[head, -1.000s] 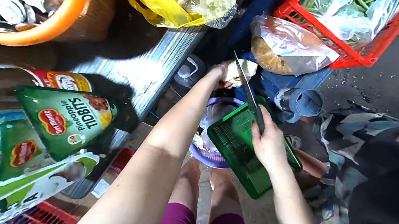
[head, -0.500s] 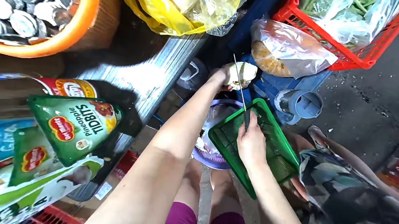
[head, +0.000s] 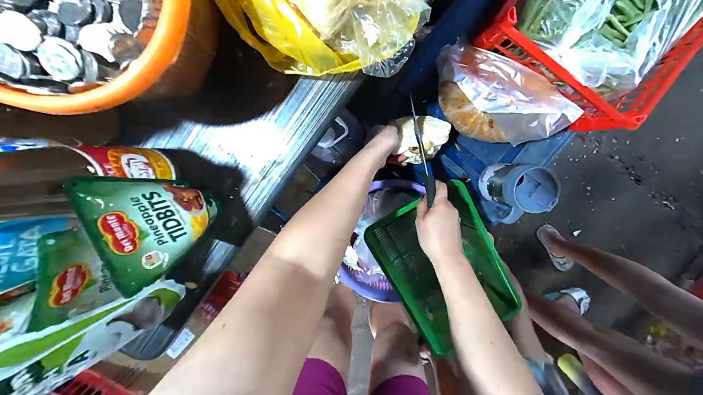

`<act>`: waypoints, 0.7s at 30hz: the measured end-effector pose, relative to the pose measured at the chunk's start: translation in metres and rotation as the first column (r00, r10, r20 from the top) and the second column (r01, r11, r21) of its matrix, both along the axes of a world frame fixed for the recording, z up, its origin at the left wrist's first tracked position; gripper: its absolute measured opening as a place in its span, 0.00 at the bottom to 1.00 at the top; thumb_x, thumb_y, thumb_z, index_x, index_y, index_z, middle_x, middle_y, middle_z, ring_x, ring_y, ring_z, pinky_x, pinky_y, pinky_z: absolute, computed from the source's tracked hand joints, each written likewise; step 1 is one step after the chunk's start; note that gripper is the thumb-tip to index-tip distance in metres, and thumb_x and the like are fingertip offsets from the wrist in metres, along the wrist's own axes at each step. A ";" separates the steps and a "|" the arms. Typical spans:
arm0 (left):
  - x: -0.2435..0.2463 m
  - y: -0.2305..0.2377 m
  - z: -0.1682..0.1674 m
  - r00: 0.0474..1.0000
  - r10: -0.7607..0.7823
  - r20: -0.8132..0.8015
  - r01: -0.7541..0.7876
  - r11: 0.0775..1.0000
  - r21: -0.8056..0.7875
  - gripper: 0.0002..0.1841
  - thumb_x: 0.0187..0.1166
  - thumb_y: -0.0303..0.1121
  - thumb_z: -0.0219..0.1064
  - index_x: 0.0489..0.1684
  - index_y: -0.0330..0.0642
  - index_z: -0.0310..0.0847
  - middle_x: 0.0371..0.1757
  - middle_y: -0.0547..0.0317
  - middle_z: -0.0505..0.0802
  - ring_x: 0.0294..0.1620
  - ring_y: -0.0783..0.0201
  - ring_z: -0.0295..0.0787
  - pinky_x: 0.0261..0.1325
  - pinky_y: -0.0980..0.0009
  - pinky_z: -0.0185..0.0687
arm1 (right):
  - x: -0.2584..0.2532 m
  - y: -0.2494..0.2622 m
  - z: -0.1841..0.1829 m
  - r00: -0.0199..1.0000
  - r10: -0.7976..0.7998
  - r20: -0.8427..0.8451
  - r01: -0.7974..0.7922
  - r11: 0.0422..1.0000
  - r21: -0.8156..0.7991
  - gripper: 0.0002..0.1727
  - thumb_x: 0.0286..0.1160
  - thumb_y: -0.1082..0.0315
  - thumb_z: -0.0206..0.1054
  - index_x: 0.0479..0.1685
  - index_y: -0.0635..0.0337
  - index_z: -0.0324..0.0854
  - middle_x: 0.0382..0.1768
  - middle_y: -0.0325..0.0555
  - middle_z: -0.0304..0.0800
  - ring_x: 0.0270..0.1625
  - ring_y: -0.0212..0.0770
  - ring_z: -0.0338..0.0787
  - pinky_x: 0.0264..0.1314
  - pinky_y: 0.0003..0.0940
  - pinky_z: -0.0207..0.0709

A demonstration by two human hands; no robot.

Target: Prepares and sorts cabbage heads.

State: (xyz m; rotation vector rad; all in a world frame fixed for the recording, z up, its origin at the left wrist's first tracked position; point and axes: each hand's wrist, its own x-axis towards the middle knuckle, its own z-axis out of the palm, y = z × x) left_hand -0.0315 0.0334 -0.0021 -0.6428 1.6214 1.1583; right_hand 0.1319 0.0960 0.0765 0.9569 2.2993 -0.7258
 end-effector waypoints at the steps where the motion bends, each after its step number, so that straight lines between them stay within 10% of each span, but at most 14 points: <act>1: 0.000 0.000 -0.003 1.000 0.011 0.004 -0.011 1.000 -0.001 0.27 0.96 0.48 0.37 0.74 0.36 0.72 0.55 0.42 0.84 0.38 0.55 0.86 0.43 0.57 0.87 | 0.001 0.003 -0.001 1.000 0.005 -0.018 -0.005 1.000 -0.012 0.24 0.91 0.60 0.54 0.82 0.55 0.66 0.45 0.58 0.91 0.49 0.58 0.93 0.54 0.57 0.84; 14: 0.002 -0.006 -0.014 1.000 0.009 -0.001 -0.009 1.000 -0.010 0.31 0.96 0.53 0.36 0.74 0.36 0.73 0.57 0.40 0.85 0.44 0.52 0.88 0.47 0.54 0.88 | -0.043 -0.002 -0.025 0.992 -0.028 0.122 0.030 0.999 -0.013 0.19 0.92 0.59 0.52 0.75 0.57 0.67 0.49 0.59 0.91 0.54 0.60 0.93 0.53 0.60 0.85; 21: 0.002 -0.009 -0.018 0.991 0.136 0.017 -0.136 0.989 0.050 0.28 0.96 0.51 0.38 0.76 0.39 0.71 0.56 0.40 0.85 0.39 0.52 0.87 0.43 0.56 0.88 | -0.028 0.019 0.030 0.977 0.026 0.214 -0.013 0.998 -0.061 0.21 0.89 0.59 0.56 0.73 0.60 0.70 0.52 0.60 0.90 0.57 0.60 0.91 0.58 0.59 0.83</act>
